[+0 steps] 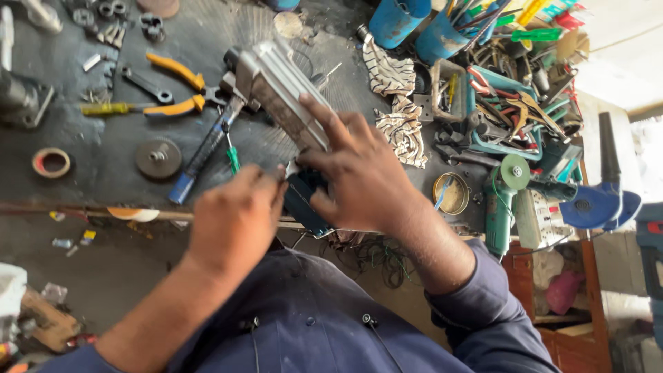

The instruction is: The person holds a finned aluminum engine component on the workbench and uses a combination spanner to loosen and tighten bolts along its edge, repositioning the spanner on successive fasteners while steadying the part with the other hand.

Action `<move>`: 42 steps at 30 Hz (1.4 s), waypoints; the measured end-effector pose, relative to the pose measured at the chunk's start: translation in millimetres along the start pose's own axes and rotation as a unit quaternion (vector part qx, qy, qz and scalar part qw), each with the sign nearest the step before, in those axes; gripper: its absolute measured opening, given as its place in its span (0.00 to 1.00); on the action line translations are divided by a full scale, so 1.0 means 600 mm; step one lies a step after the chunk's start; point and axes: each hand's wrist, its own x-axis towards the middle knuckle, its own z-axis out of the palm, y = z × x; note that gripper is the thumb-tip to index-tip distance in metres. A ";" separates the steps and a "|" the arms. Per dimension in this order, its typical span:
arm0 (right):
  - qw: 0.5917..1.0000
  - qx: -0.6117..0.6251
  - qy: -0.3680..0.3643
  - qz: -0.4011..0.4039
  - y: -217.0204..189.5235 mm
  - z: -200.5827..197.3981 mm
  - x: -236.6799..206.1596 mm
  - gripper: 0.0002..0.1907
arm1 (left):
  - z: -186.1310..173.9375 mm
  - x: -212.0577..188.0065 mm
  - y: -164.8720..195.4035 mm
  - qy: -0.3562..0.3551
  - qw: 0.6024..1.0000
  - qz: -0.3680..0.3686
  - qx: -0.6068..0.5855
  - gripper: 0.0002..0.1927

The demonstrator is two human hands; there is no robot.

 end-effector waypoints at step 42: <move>0.994 0.087 0.039 0.061 -0.004 0.008 -0.011 0.23 | -0.002 0.009 -0.033 0.025 0.998 0.060 0.000 0.21</move>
